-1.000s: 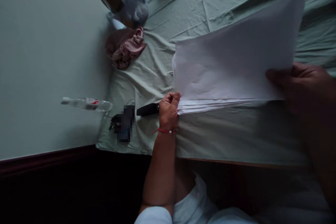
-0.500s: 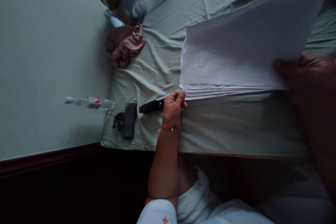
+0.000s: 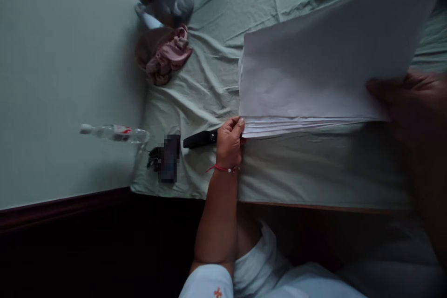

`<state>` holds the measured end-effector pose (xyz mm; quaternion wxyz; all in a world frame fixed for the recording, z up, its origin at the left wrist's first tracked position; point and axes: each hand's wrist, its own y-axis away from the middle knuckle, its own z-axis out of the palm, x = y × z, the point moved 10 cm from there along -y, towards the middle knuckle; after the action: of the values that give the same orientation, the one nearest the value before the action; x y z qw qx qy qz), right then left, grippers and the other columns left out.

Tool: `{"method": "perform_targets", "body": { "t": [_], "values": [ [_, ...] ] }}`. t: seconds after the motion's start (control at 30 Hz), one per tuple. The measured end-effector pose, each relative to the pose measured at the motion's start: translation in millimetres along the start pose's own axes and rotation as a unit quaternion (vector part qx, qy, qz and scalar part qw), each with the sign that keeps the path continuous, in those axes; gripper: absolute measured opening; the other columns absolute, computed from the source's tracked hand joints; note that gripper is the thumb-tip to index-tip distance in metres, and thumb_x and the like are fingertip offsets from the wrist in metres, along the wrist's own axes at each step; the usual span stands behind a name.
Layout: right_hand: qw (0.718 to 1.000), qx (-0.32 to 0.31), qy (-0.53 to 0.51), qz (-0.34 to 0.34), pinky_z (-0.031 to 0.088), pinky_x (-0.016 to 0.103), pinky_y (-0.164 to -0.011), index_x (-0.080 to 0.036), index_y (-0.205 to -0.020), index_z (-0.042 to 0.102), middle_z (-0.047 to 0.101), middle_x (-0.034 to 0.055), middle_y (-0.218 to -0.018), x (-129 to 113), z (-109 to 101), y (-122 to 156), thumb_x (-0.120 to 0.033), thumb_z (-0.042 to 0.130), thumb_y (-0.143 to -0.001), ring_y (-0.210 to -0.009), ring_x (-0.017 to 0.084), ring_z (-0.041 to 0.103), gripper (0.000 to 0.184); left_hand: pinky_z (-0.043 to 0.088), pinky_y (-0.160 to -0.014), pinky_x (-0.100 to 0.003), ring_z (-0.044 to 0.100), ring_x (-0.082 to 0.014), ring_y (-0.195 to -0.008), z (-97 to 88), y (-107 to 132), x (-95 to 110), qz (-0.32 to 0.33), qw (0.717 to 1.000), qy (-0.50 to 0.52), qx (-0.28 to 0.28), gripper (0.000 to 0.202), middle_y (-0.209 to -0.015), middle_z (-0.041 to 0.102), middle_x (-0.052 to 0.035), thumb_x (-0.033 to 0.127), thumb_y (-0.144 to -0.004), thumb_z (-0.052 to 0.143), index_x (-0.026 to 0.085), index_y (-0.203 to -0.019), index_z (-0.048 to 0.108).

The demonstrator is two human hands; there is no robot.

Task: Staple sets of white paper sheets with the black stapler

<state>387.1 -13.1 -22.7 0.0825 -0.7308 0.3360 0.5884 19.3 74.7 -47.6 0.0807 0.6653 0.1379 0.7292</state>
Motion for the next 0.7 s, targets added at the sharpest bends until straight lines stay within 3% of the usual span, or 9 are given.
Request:
{"method": "perform_targets", "body": {
  "t": [0.17, 0.4, 0.63, 0.7],
  "values": [
    [0.995, 0.037, -0.037, 0.086, 0.028, 0.023, -0.050, -0.029, -0.101, 0.082, 0.075, 0.0011, -0.098, 4.6, -2.2, 5.4, -0.023, 0.077, -0.086, -0.058, -0.001, 0.045, 0.017, 0.032, -0.039, -0.017, 0.043, -0.0049, -0.047, 0.9, 0.3, -0.6, -0.007, 1.000, -0.006, 0.005, 0.011, -0.061, 0.054, 0.0060, 0.018, -0.085, 0.074, 0.017, -0.078, 0.065],
    [0.995, 0.047, -0.039, 0.076, 0.027, 0.023, -0.050, -0.029, -0.107, 0.081, 0.075, 0.0007, -0.110, 3.5, -3.1, 5.2, -0.023, 0.075, -0.086, -0.063, 0.001, 0.049, 0.022, 0.034, -0.041, -0.017, 0.045, -0.0051, -0.047, 3.6, 0.0, -1.5, -0.009, 1.000, 0.002, -0.011, 0.006, -0.063, 0.057, 0.0055, 0.017, -0.084, 0.074, 0.016, -0.082, 0.068],
    [0.994, 0.063, -0.042, 0.083, 0.025, 0.024, -0.047, -0.023, -0.086, 0.078, 0.068, 0.0031, -0.080, 1.1, -5.5, 10.0, -0.025, 0.080, -0.080, -0.056, 0.004, 0.044, 0.007, 0.050, -0.060, -0.020, 0.062, -0.0092, -0.063, 4.3, -2.6, -3.5, 0.000, 0.999, 0.018, -0.034, 0.010, -0.076, 0.070, 0.0008, 0.017, -0.082, 0.076, 0.018, -0.091, 0.072],
    [0.993, 0.069, -0.031, 0.086, 0.024, 0.024, -0.046, -0.024, -0.086, 0.078, 0.068, 0.0034, -0.079, 2.9, -8.0, 9.9, -0.028, 0.081, -0.079, -0.055, 0.004, 0.045, 0.009, 0.050, -0.059, -0.020, 0.061, -0.0090, -0.061, 3.7, -2.5, -5.4, -0.012, 0.999, 0.018, -0.033, 0.010, -0.074, 0.069, 0.0016, 0.019, -0.082, 0.076, 0.018, -0.091, 0.071]
  ]
}}
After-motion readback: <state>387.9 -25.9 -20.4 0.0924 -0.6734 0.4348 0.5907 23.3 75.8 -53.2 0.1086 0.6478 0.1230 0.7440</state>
